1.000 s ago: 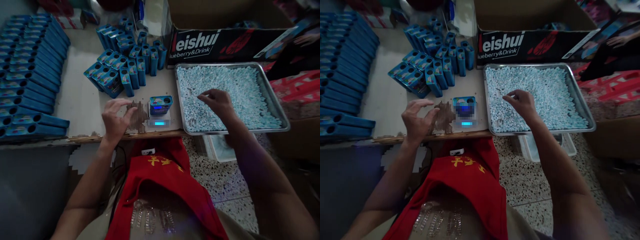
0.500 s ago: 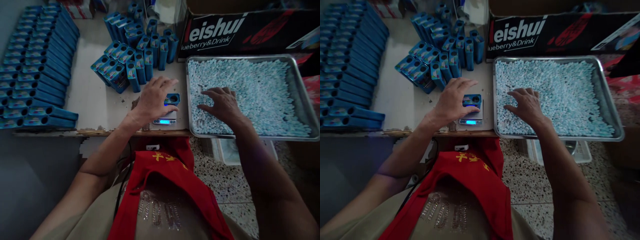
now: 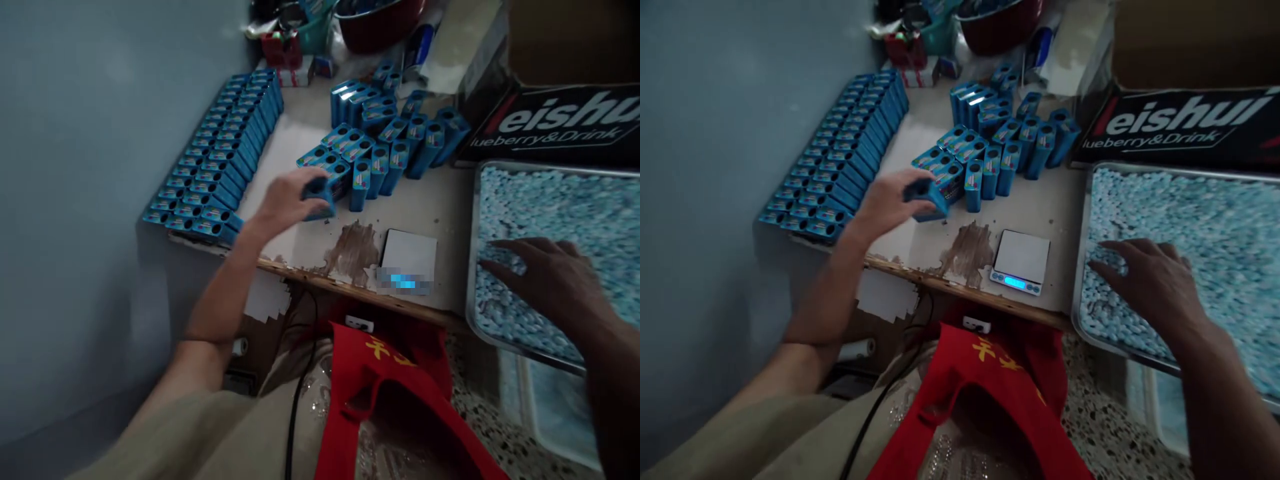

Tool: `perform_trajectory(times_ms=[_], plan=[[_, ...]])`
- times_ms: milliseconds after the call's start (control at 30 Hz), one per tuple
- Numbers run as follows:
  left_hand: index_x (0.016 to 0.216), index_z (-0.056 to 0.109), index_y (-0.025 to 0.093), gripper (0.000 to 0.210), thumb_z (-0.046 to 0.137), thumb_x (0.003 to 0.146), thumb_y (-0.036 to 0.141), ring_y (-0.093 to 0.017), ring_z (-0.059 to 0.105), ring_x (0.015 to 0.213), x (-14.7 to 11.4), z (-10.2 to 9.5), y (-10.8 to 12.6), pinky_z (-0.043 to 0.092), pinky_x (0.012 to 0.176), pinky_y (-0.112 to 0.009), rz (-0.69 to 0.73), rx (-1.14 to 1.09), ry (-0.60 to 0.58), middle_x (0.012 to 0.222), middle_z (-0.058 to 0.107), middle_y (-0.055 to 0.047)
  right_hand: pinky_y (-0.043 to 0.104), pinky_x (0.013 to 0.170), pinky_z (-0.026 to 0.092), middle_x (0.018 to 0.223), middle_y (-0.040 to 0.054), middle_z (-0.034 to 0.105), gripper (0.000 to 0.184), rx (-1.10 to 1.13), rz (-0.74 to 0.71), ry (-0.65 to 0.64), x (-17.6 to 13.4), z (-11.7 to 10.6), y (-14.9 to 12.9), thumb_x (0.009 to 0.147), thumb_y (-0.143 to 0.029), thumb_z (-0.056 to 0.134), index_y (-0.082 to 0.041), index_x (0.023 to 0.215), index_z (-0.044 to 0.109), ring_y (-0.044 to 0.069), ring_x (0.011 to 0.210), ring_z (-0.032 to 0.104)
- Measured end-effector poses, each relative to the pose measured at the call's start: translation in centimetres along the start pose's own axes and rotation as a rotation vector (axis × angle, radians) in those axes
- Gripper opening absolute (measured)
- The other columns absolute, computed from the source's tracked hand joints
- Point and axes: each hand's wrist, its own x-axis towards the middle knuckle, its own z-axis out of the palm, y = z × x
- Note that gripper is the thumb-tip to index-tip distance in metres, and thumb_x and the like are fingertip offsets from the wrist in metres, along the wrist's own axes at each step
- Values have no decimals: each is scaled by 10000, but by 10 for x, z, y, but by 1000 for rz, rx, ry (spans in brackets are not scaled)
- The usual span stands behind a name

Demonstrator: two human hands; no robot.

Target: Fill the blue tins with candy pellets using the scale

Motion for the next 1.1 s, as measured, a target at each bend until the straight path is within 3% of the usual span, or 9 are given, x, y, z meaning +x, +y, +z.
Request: perform_trajectory(times_ms=[167, 267, 333, 467, 600, 667, 733, 933, 1100], plan=[[1315, 861, 234, 540, 1028, 804, 178, -151, 723, 848, -17, -81, -96, 661, 962, -305, -301, 176, 52, 1079, 826, 59, 659, 972, 576, 1309, 228, 799, 322, 19, 112, -145, 6, -12, -16, 976, -531, 598, -412, 1149, 842, 515, 1177, 758], [1244, 884, 244, 480, 1056, 796, 227, -112, 561, 637, -26, -98, -124, 630, 774, -289, -341, 198, 59, 913, 770, 80, 662, 899, 586, 1175, 215, 797, 211, 99, 158, -159, 9, -23, -25, 927, -495, 626, -413, 987, 811, 515, 1056, 779], [1224, 887, 265, 469, 1078, 796, 291, -142, 637, 738, -31, -98, -128, 640, 813, -308, -303, 184, 99, 1035, 813, 52, 668, 883, 592, 1120, 211, 786, 172, 177, 178, -97, 15, -34, -35, 908, -477, 635, -409, 931, 791, 515, 1009, 778], [1324, 877, 278, 539, 1075, 823, 280, -283, 777, 1161, -28, -68, -91, 647, 1107, -426, -53, 66, 122, 1268, 845, -32, 615, 846, 617, 1058, 177, 781, 200, 482, 153, 57, 37, -62, -87, 948, -470, 668, -365, 1042, 810, 411, 824, 761], [1499, 792, 279, 623, 943, 913, 130, -295, 760, 1367, -11, -17, -13, 595, 1260, -450, 171, -81, 42, 1443, 816, -53, 519, 792, 651, 1156, 97, 822, 490, 981, -69, -83, 60, -75, -179, 912, -496, 805, -342, 1373, 743, 300, 728, 729], [1545, 749, 276, 673, 910, 921, 84, -281, 764, 1376, -5, 5, 23, 596, 1265, -435, 214, -144, 32, 1446, 817, -56, 571, 965, 654, 1417, 130, 783, 561, 1021, -174, -28, 67, -69, -216, 890, -449, 825, -336, 1430, 721, 312, 835, 740], [1525, 749, 279, 673, 945, 905, 103, -274, 792, 1320, -3, 23, 47, 618, 1237, -424, 228, -215, 58, 1380, 836, -52, 580, 993, 648, 1307, 122, 810, 402, 1089, -137, -4, 71, -56, -234, 926, -461, 793, -317, 1297, 742, 370, 971, 761], [1274, 812, 252, 431, 1014, 927, 408, -261, 850, 1098, 3, 78, 79, 705, 1007, -373, 203, -501, 166, 1235, 868, -80, 568, 973, 652, 1053, 50, 841, 283, 1397, 77, 90, 64, -35, -204, 824, -485, 892, -323, 1012, 758, 393, 1030, 764], [1390, 826, 320, 322, 778, 1073, 296, -291, 799, 1328, 33, 100, 107, 602, 1239, -479, 583, -199, 92, 1387, 852, -67, 491, 1036, 679, 1156, 41, 867, 321, 1798, 332, 96, 49, -46, -155, 749, -393, 954, -300, 1027, 824, 332, 1091, 796]])
